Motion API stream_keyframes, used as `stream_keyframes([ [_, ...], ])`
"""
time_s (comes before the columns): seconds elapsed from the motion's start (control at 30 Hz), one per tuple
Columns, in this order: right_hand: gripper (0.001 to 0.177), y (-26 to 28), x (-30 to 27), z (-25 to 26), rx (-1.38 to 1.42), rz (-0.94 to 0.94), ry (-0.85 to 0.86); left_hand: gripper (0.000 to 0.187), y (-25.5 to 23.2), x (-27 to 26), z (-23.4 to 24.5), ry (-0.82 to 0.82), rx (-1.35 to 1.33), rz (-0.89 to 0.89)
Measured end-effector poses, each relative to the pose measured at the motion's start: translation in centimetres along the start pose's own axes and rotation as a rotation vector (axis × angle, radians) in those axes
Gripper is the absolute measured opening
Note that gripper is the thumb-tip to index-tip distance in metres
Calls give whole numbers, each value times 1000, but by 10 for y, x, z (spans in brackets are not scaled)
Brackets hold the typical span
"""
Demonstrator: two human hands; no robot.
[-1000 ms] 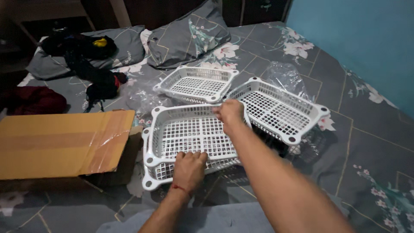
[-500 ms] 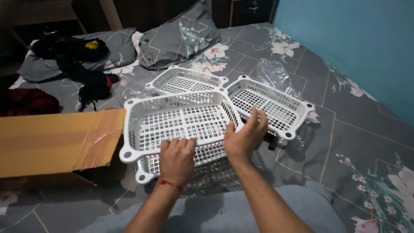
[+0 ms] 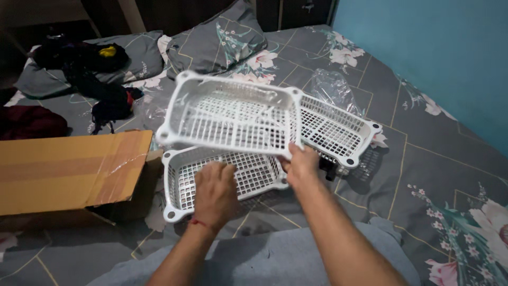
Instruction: The person opens a cardboard box on a bed and removes three white plastic baskets and black plastic legs. They unwrap the baskets and begin inserting the legs into the corner holes of the baskets to assemble them.
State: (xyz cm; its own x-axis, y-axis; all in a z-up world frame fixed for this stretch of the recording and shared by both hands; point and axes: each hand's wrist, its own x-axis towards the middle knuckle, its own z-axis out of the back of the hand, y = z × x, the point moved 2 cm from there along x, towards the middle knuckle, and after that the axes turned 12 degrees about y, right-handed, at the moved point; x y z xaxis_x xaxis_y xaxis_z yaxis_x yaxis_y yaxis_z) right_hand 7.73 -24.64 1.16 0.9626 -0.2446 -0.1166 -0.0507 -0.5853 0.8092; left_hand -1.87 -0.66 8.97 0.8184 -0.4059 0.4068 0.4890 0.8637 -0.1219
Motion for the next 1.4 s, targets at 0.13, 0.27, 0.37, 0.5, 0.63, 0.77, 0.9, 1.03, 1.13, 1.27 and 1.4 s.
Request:
stream_keyframes([
  [0.13,28,16,21,-1,102,32,-110,54,9,-8,-33,393,-73,58],
  [0.27,34,31,41,2,272,-9,-207,25,25,-22,-66,713,29,127],
  [0.37,34,40,60,2,377,23,-245,21,33,-29,-87,711,52,111],
  [0.5,31,43,67,12,318,50,-287,20,36,-36,-103,633,51,117],
  [0.63,28,38,60,23,290,76,-189,19,35,-34,-105,569,54,96],
  [0.77,29,33,51,24,262,19,-131,18,26,-34,-101,488,49,114],
  [0.9,25,36,37,24,59,-78,-63,25,24,-37,-92,511,-12,163],
  [1.03,20,33,14,37,-54,-132,86,36,41,-28,-73,580,-32,327],
  [1.13,20,26,2,46,-163,-167,161,26,84,-18,-44,682,-194,616],
  [1.27,18,15,-1,52,-132,-174,119,29,125,-38,-5,769,-171,728],
  [1.4,15,12,-5,61,-125,-157,88,28,153,-56,21,487,-201,878],
])
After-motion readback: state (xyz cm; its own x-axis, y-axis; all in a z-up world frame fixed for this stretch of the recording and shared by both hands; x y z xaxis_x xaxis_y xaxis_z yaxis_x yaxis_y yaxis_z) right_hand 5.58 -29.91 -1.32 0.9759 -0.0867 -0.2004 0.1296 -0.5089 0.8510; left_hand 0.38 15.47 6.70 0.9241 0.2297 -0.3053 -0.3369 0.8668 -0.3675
